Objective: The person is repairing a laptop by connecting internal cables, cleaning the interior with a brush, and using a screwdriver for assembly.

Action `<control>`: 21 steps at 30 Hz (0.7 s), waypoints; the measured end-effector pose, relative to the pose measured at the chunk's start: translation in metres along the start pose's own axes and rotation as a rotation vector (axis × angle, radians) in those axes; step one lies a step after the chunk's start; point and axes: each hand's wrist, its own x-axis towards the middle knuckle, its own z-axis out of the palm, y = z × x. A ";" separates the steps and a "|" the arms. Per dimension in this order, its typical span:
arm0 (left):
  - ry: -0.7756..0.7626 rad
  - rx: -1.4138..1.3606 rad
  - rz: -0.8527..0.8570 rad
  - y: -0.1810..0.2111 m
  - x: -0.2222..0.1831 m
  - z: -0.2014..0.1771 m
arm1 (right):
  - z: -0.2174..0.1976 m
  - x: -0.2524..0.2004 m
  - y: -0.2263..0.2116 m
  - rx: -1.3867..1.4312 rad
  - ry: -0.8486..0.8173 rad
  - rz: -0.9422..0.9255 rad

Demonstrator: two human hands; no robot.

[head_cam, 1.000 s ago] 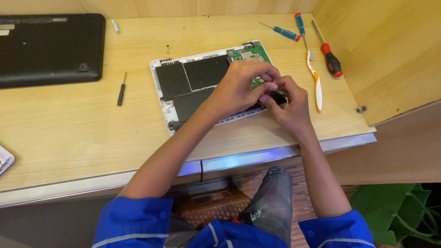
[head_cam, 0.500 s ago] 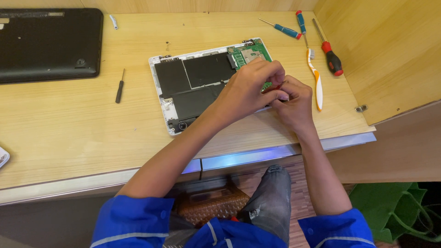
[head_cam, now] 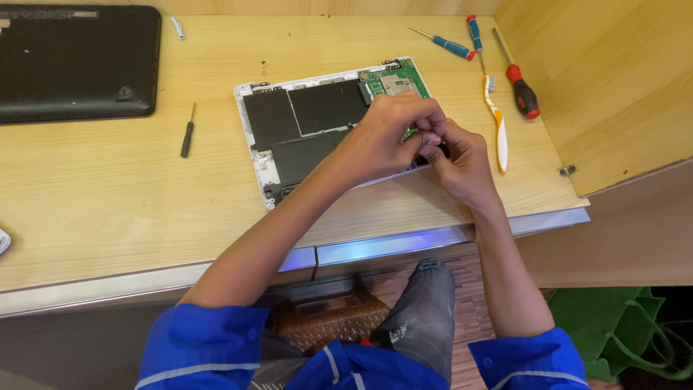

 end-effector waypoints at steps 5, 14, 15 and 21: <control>0.016 -0.013 -0.010 -0.007 -0.002 -0.001 | 0.010 0.006 -0.018 -0.073 0.008 -0.029; -0.042 -0.009 -0.098 -0.005 0.003 -0.027 | 0.015 0.006 -0.024 -0.128 0.044 -0.078; -0.073 0.016 -0.113 0.000 0.005 -0.041 | 0.015 0.005 -0.016 -0.111 0.056 -0.073; 0.239 0.577 -0.311 -0.061 -0.044 -0.192 | 0.008 0.008 -0.026 0.069 0.222 0.129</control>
